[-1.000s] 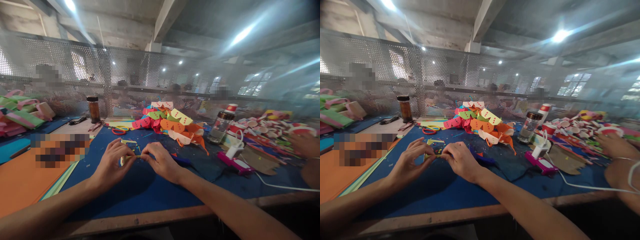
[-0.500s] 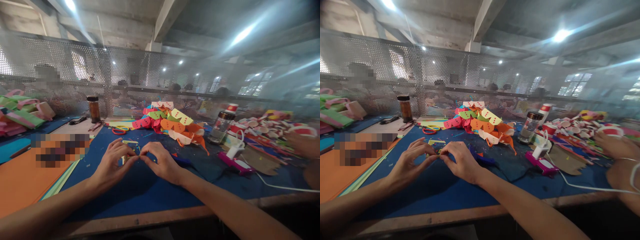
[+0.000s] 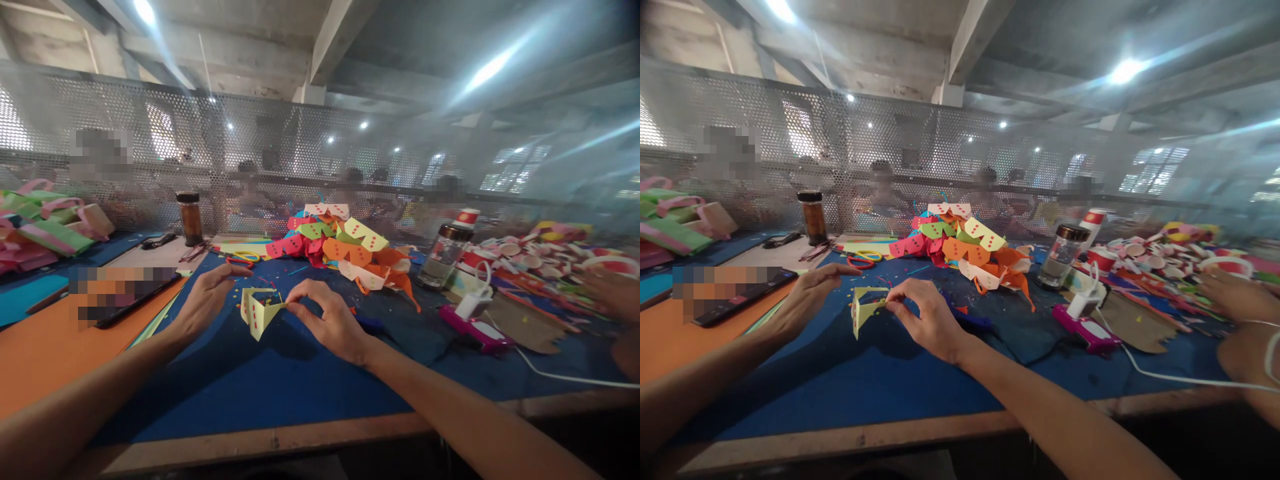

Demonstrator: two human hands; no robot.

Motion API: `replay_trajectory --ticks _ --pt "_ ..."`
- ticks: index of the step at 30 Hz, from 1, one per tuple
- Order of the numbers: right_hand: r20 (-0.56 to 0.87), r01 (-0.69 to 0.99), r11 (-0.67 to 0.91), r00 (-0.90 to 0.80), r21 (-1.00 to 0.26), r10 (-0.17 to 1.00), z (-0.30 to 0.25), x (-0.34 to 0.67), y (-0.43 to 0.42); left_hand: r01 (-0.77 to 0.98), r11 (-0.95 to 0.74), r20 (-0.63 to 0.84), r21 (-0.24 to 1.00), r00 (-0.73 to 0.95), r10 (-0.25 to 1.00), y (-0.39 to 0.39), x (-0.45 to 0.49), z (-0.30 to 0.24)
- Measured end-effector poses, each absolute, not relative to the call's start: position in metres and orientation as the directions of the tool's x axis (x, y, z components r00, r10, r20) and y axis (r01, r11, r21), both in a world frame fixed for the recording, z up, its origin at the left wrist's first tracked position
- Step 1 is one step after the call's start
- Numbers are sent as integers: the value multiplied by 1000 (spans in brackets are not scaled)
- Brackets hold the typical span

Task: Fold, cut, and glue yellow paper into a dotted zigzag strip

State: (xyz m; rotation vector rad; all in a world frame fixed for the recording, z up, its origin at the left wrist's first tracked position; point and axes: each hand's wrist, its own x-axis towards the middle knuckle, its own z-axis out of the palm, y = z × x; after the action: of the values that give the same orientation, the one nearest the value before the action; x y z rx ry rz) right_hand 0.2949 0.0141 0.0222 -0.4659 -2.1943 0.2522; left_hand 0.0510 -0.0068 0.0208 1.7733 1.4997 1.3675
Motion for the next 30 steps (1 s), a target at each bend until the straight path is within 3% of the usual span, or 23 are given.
replay_trajectory --ticks 15,30 --pt "683 166 924 -630 -345 369 24 296 12 546 -217 288 809 -47 956 8 46 7" --pt "605 127 906 -706 -404 369 33 297 4 424 -222 279 878 -76 957 9 45 9"
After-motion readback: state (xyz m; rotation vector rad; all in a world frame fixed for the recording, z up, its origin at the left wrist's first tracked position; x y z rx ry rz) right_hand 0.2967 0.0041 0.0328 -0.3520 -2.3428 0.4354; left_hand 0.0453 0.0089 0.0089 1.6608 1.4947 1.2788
